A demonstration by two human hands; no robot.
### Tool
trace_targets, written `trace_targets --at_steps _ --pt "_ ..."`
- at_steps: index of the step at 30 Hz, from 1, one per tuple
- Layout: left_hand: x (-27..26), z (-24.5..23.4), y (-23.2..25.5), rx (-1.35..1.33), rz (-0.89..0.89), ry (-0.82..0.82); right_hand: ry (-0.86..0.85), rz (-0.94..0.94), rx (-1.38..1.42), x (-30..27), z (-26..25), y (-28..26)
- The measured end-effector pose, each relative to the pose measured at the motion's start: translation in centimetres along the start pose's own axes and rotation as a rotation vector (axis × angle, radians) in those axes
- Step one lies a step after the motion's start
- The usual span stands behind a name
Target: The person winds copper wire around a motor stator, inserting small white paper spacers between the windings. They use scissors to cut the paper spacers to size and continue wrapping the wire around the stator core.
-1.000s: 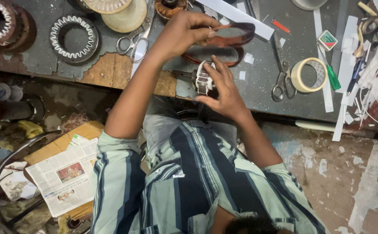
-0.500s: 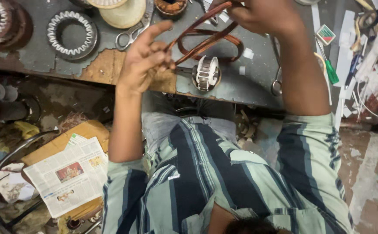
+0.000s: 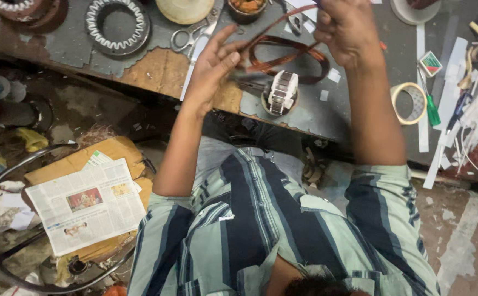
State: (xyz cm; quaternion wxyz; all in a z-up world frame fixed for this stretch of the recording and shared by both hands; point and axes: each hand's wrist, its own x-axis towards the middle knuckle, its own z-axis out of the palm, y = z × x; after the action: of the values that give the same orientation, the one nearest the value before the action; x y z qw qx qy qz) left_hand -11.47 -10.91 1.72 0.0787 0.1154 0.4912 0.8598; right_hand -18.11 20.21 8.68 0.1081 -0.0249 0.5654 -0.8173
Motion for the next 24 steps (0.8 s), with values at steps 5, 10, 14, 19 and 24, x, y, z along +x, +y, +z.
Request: trace_targets --at_steps 5,10,14,19,24 --pt "-5.4 -2.8 2.9 0.848 0.215 0.339 0.109 0.125 0.061 -1.1 -2.5 2.7" --pt "-11.1 -4.1 6.5 1.554 0.240 -0.003 0.203 0.083 -0.035 -2.0 -3.8 3.7" --pt "-11.4 -3.7 6.4 1.660 0.350 0.051 0.170 -0.451 -0.699 -4.6 -2.1 2.3" --pt "-9.8 -3.6 7.2 1.405 0.398 0.083 0.047 -0.501 -0.524 -13.1 2.9 3.2" --pt "-13.8 0.2 10.2 1.287 0.476 -0.038 -0.644 0.302 -0.203 -14.9 10.8 10.1"
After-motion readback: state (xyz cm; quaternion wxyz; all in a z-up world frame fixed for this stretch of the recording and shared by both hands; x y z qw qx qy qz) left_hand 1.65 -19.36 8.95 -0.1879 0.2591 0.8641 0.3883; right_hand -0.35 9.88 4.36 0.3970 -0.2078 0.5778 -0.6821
